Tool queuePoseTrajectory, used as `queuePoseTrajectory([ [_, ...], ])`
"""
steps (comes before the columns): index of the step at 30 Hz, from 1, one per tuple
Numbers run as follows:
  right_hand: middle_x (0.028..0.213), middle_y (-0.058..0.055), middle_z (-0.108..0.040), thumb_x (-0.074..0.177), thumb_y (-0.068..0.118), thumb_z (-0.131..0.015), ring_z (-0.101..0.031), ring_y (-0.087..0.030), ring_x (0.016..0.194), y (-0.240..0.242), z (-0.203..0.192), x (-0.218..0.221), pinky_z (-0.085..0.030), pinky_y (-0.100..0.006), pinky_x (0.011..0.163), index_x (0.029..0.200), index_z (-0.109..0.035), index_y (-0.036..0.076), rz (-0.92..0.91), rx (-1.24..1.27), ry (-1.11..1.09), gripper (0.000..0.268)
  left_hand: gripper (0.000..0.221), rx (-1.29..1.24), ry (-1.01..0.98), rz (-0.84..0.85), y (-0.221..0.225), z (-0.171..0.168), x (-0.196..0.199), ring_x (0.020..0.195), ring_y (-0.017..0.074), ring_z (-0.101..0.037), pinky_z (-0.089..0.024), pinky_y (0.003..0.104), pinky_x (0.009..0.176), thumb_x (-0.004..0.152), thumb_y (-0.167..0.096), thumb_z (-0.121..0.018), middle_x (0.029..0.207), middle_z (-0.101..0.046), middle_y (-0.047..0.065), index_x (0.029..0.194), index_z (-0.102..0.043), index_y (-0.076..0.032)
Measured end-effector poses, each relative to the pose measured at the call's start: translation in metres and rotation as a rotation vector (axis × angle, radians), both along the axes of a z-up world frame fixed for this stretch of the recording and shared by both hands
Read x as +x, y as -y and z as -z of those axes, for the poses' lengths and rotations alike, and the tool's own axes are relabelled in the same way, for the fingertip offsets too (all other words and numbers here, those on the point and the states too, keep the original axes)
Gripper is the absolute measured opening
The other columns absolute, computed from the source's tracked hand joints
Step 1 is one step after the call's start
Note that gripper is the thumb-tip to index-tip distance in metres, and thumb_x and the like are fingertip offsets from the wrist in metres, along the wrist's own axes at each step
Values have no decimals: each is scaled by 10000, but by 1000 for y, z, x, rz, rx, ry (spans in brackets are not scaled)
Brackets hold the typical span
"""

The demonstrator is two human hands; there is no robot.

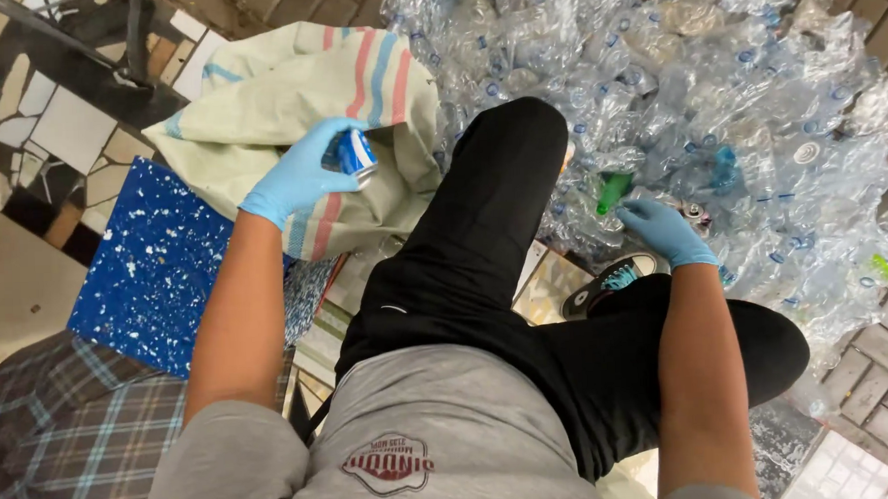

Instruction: Sorting plastic bottles by removing caps and placing them into a collection bag

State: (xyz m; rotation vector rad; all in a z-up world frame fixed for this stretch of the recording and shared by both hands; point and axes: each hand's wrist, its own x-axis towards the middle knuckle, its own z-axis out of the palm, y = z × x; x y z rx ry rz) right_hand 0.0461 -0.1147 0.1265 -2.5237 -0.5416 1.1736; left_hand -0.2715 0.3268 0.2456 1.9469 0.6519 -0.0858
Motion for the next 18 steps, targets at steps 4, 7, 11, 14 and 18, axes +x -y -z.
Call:
queuePoseTrajectory([
  [4,1320,-104,-698,982,464,-557,-631,-265,1206,-2,-2,-3,-420,-403,1074,1330,-689,112,-21,-15,-4,512,633,-116,-293,33,-8,14,6,1137,169,-571,-446,307,975,830,-215,-652,1299,-608,18,1452,-539,-179],
  [7,1357,-135,-679,988,479,-525,-613,-326,1254,7,13,-1,-413,-432,1092,1367,-665,104,-80,-65,32,551,454,-72,-479,16,-7,20,26,1009,164,-598,-467,306,833,830,-379,-627,1192,-679,22,1223,-658,-152],
  [11,1406,-93,-654,989,454,-526,-587,-289,1300,15,17,1,-390,-426,1139,1405,-650,149,-38,-104,-7,530,543,-189,-470,-216,-26,69,49,802,259,-627,-522,357,528,839,-356,-621,1118,-623,104,1326,-536,-132],
  [14,1335,-119,-693,991,386,-548,-619,-291,1240,23,29,5,-422,-410,1082,1356,-679,123,-30,-47,12,468,448,238,-83,-347,-58,143,57,1041,396,-682,-530,456,872,778,-335,-749,1148,-652,181,1119,-615,-77],
  [18,1345,-112,-686,987,393,-562,-613,-278,1253,21,24,1,-422,-409,1087,1372,-669,119,-11,-37,1,485,802,876,-78,-109,-81,170,47,1392,436,-367,-467,578,1023,700,-166,-869,1525,-365,176,1423,-535,-69],
])
